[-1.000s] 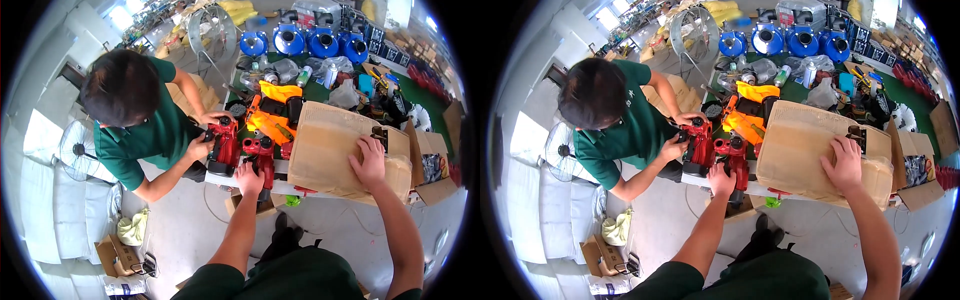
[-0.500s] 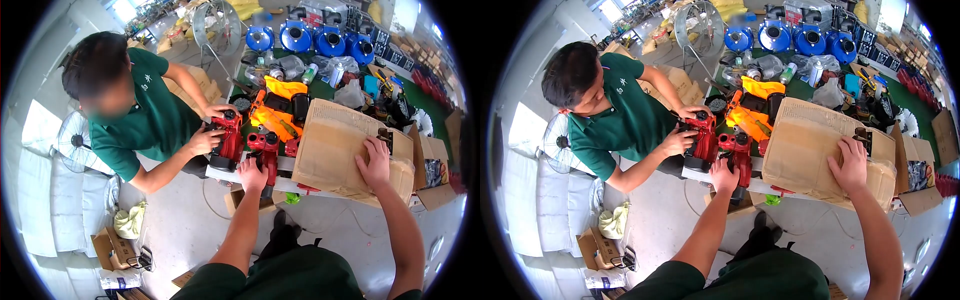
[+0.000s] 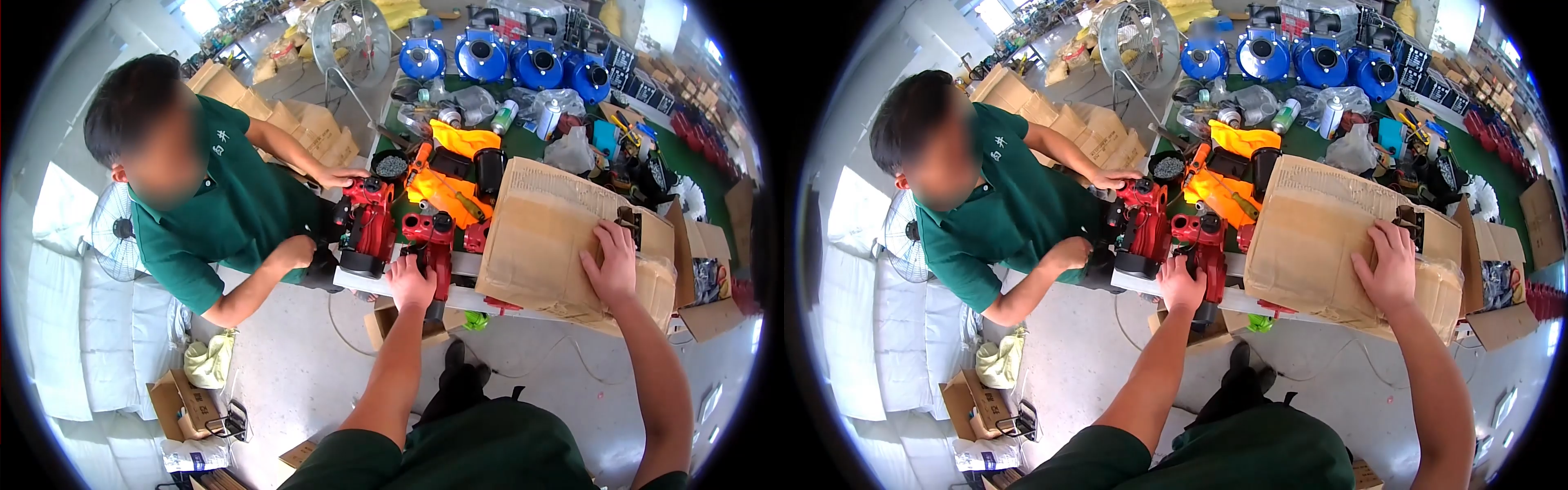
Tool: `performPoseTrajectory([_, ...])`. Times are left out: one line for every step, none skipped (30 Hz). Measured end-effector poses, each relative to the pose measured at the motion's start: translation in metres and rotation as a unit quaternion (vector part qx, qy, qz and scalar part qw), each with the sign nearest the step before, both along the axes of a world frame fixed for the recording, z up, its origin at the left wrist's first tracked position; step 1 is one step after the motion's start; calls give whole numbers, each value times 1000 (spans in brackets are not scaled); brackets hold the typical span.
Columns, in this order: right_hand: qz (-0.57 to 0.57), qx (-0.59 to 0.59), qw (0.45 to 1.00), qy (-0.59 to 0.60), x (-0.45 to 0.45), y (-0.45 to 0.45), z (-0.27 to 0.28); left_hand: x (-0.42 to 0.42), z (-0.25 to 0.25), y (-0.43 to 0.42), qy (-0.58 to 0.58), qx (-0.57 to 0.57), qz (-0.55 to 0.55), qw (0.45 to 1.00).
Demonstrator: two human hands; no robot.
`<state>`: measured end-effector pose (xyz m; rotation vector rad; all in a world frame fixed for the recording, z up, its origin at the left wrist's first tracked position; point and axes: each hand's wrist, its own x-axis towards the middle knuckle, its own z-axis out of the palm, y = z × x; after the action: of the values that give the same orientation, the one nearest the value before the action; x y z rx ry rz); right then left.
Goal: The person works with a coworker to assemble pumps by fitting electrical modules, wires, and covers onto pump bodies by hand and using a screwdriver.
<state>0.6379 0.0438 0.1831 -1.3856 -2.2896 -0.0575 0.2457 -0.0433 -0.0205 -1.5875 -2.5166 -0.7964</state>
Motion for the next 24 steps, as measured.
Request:
performPoseTrajectory([0, 0, 1000, 0, 0, 0, 0, 0, 1, 0, -9, -9, 0, 1000])
performPoseTrajectory([1, 0, 1000, -1, 0, 0, 0, 1, 2, -1, -18, -18, 1, 1000])
performPoseTrajectory([1, 1, 1000, -2, 0, 0, 0, 1, 2, -1, -18, -19, 2, 1000])
performPoseTrajectory([2, 2, 1000, -3, 0, 0, 0, 1, 2, -1, -18, -20, 4, 1000])
performPoseTrajectory([3, 2, 1000, -3, 0, 1, 0, 1, 2, -1, -17, -21, 5, 1000])
performPoseTrajectory([2, 1, 1000, -3, 0, 0, 1, 1, 2, -1, -18, -23, 5, 1000])
performPoseTrajectory([2, 0, 1000, -3, 0, 0, 1, 1, 2, -1, -18, -25, 6, 1000])
performPoseTrajectory([1, -1, 1000, -3, -1, -1, 1, 1, 2, -1, -18, -27, 6, 999])
performPoseTrajectory([1, -1, 1000, -3, -1, -1, 2, 1, 2, -1, -8, -15, 5, 1000])
performPoseTrajectory([1, -1, 1000, -4, -1, -1, 2, 0, 1, 0, 1, -3, 3, 1000])
performPoseTrajectory([0, -2, 1000, -4, -1, -1, 2, 1, 0, -1, 10, 9, 1, 1000])
performPoseTrajectory([1, -2, 1000, -4, -1, -1, 2, 1, -1, -1, 9, 9, 2, 1000])
performPoseTrajectory([2, -1, 1000, -3, 0, 0, 2, 1, -1, 0, 8, 10, 2, 1000])
performPoseTrajectory([2, -1, 1000, -2, 0, 0, 2, 1, -1, 0, 7, 11, 1, 1000])
performPoseTrajectory([2, -2, 1000, -2, 0, -1, 2, 1, -2, -1, 6, 10, 2, 1000])
performPoseTrajectory([2, -2, 1000, -1, 0, -1, 2, 1, -2, -1, 4, 10, 2, 1000])
performPoseTrajectory([2, -2, 1000, -1, 0, -1, 3, 1, -1, 0, 3, 9, 2, 1000])
performPoseTrajectory([1, -3, 1000, 1, 0, -1, 2, 1, -1, -1, -4, -4, 3, 1000])
performPoseTrajectory([0, -4, 1000, 2, 0, -1, 2, 1, 2, -1, -11, -17, 4, 1000])
performPoseTrajectory([-1, -6, 1000, 3, 0, -1, 2, 2, 4, -1, -18, -30, 5, 999])
performPoseTrajectory([0, -7, 1000, 2, 0, -1, 2, 1, 4, -1, -20, -31, 6, 999])
performPoseTrajectory([0, -8, 1000, 1, 1, -1, 2, 1, 4, -1, -21, -32, 6, 999])
performPoseTrajectory([0, -9, 1000, 1, 1, -1, 2, 1, 4, -1, -22, -34, 6, 999])
performPoseTrajectory([0, -8, 1000, 0, 1, -1, 1, 1, 4, -1, -23, -34, 6, 999])
